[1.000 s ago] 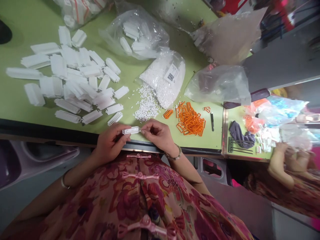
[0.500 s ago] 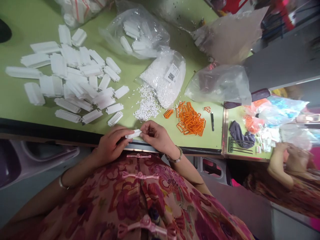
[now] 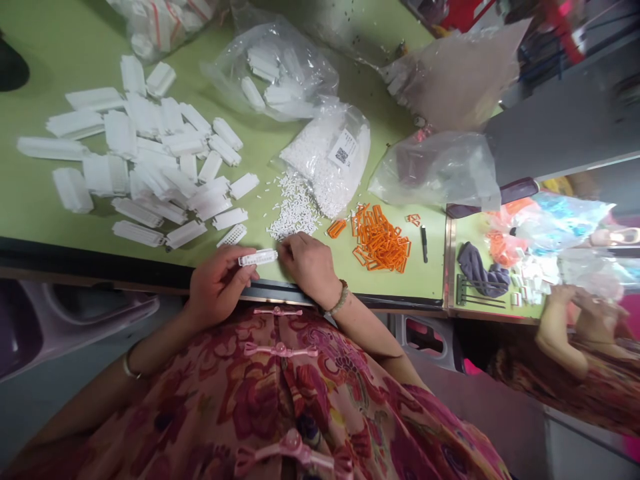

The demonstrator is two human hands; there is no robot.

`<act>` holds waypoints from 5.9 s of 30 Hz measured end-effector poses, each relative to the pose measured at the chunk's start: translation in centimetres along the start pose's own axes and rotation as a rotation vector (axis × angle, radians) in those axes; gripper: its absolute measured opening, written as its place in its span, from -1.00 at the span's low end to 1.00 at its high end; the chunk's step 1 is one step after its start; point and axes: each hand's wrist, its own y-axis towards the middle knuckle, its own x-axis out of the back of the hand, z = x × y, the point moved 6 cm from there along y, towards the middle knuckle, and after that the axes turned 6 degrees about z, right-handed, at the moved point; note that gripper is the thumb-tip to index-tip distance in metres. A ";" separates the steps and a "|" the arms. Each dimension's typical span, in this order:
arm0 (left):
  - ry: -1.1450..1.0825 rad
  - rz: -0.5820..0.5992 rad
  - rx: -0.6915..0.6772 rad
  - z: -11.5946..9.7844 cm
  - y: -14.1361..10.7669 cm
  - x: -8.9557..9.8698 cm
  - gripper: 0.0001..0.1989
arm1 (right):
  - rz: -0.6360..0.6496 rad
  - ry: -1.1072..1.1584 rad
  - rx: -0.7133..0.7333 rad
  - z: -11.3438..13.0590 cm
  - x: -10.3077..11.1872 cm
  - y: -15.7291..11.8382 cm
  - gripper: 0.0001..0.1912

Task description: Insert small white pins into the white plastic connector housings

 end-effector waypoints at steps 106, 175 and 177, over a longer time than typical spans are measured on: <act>0.401 0.283 -0.148 -3.4 4.1 -3.1 -0.82 | 0.177 1.154 0.077 -2.1 -1.9 -3.8 -0.52; -0.150 0.024 0.239 -0.7 2.1 -0.7 -0.73 | 0.114 0.167 0.224 -8.3 3.1 -9.3 -0.87; -0.132 0.061 0.271 -0.8 2.1 -1.0 -0.69 | 0.096 0.115 0.245 -8.0 2.4 -9.3 -0.80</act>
